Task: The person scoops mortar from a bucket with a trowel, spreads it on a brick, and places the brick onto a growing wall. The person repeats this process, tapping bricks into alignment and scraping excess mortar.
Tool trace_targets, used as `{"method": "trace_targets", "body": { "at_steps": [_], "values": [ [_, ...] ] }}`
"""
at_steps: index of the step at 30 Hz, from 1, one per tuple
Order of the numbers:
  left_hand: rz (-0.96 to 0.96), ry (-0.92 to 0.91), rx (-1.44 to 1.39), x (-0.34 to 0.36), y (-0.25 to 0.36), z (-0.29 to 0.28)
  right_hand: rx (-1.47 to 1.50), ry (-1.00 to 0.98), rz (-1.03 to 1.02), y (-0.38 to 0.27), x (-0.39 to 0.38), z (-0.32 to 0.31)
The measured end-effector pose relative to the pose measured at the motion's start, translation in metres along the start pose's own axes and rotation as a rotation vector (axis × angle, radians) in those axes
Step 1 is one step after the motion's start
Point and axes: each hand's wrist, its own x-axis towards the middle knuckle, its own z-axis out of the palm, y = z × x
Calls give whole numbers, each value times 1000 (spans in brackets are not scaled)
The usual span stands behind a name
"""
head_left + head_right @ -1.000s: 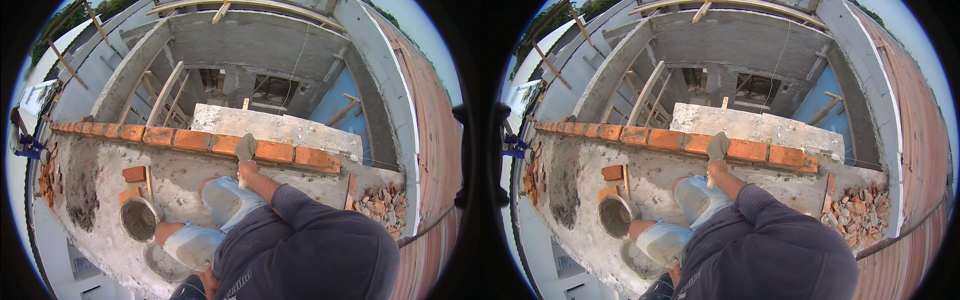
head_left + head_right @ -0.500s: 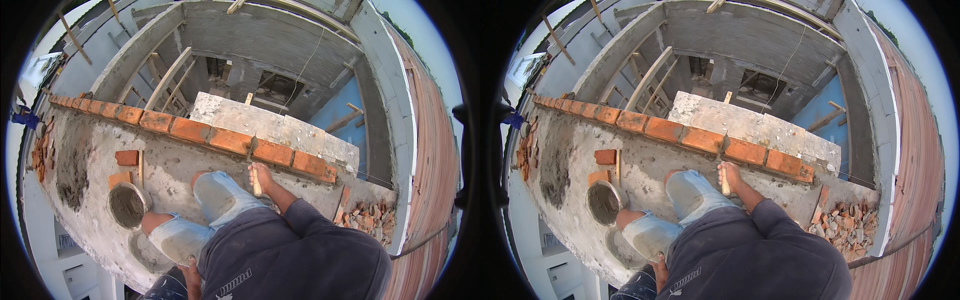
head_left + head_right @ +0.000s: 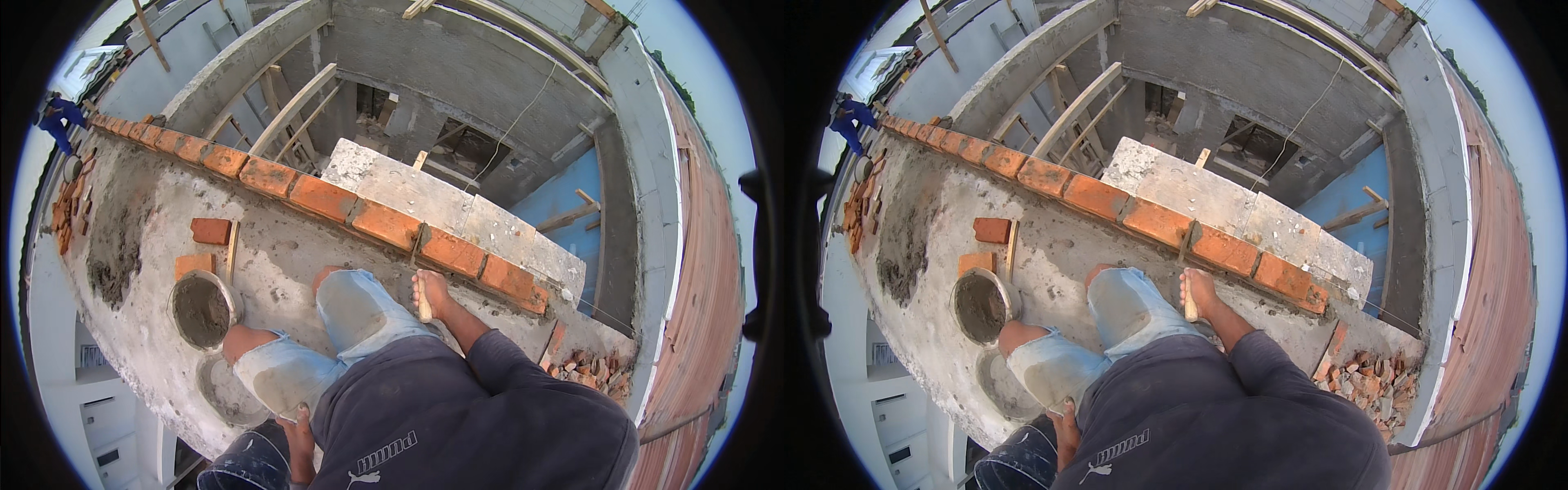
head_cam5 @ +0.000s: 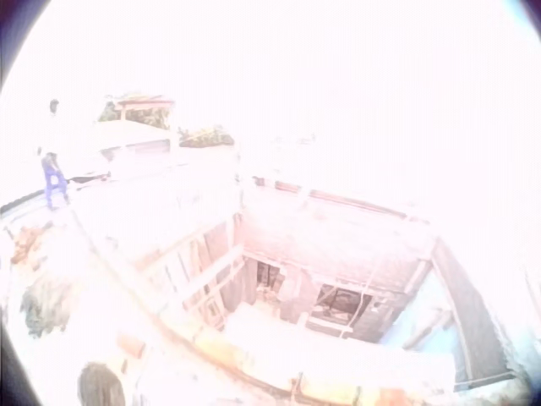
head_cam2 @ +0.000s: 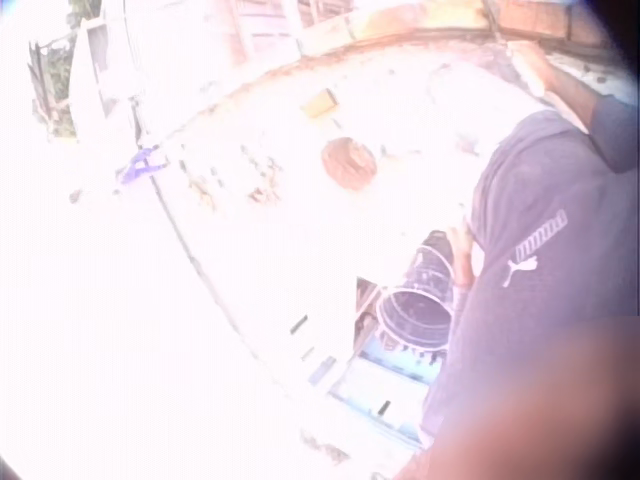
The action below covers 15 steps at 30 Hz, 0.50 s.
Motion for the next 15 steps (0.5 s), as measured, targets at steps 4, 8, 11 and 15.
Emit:
{"method": "trace_targets", "body": {
  "at_steps": [4,8,11,15],
  "values": [
    [53,-8,-1,8,-14,-4,-148,-24,-118,-16,-8,18],
    [54,-15,-8,17,-32,-6,-562,159,-220,-28,10,53],
    [72,-40,-14,18,-35,-6,-578,146,-194,-27,23,72],
    [13,2,-6,11,-26,-5,-488,187,-123,-16,13,62]
  ]
}}
